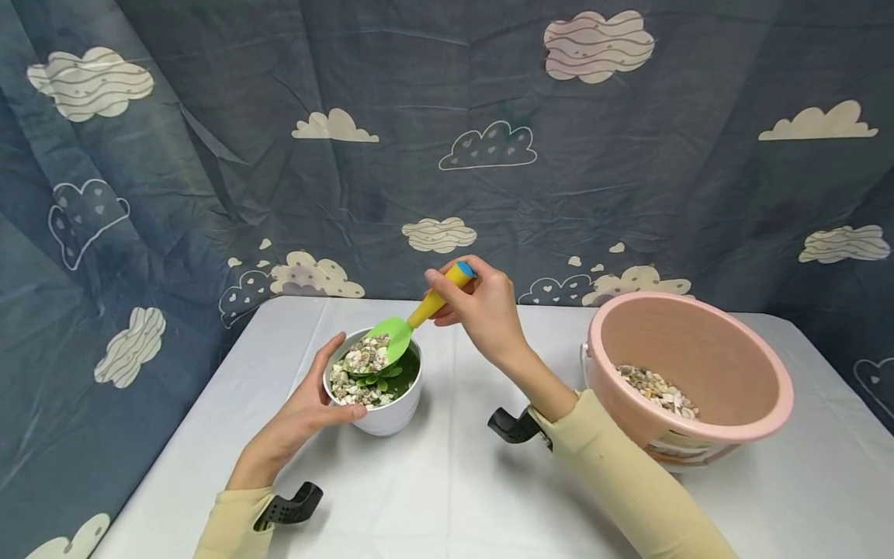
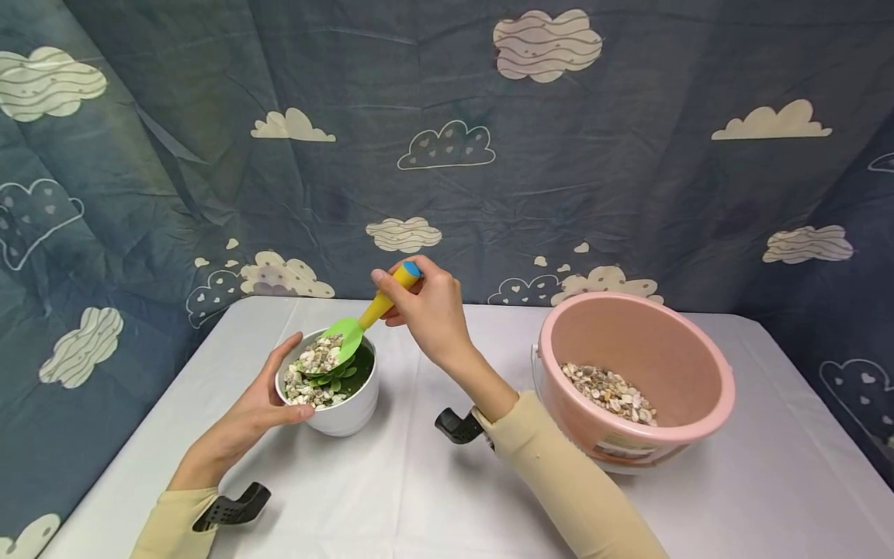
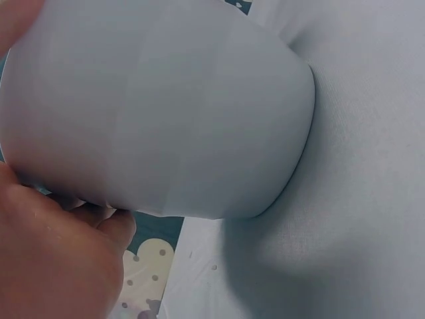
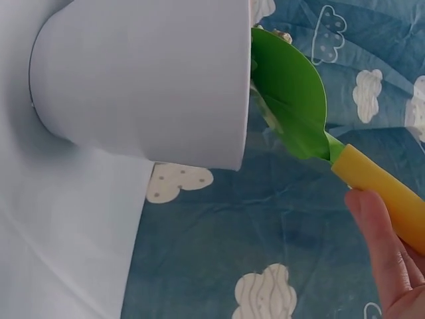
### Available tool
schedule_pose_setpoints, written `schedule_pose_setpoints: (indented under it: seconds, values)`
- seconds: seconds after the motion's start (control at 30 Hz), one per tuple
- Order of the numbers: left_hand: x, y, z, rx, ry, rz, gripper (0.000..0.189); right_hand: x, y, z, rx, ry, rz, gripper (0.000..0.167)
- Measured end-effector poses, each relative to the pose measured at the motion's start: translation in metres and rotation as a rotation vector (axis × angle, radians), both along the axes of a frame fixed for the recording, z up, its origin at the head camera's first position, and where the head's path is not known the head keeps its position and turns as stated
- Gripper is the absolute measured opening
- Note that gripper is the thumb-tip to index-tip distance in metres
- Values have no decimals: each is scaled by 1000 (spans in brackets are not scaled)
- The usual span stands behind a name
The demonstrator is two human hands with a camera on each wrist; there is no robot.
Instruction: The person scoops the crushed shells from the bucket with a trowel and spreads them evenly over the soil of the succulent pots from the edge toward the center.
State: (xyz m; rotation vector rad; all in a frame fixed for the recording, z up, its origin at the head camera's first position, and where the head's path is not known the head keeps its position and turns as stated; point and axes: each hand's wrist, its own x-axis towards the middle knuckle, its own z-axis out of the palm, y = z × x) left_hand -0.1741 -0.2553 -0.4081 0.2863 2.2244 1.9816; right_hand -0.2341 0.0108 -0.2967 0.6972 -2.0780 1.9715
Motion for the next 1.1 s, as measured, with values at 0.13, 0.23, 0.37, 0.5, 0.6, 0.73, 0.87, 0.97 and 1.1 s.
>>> schedule_pose_setpoints:
  seconds: [0.13, 0.23, 0.37, 0.5, 0.6, 0.73, 0.87, 0.97, 1.1]
  values:
    - [-1, 0, 0, -3, 4, -2, 112, 0, 0, 5, 15, 13, -2, 22]
    - [-1, 0, 0, -4, 5, -6, 112, -2, -2, 5, 13, 15, -1, 22]
    - [-1, -1, 0, -8, 4, -11, 112, -17, -3, -6, 4, 5, 0, 27]
    - [-1, -1, 0, -12, -5, -11, 112, -27, -4, -15, 11, 10, 2, 33]
    - [-1, -1, 0, -9, -11, -9, 112, -28, -5, -15, 21, 17, 6, 35]
    - [0, -1, 0, 0, -10, -8, 112, -29, -5, -15, 31, 17, 3, 36]
    - [0, -1, 0, 10, -8, -4, 115, -29, -5, -15, 38, -1, 0, 37]
    - [0, 0, 0, -8, -7, 3, 115, -29, -5, -15, 44, -6, 1, 37]
    - [0, 0, 1, -31, -8, 8, 112, -29, -5, -13, 47, 3, 3, 37]
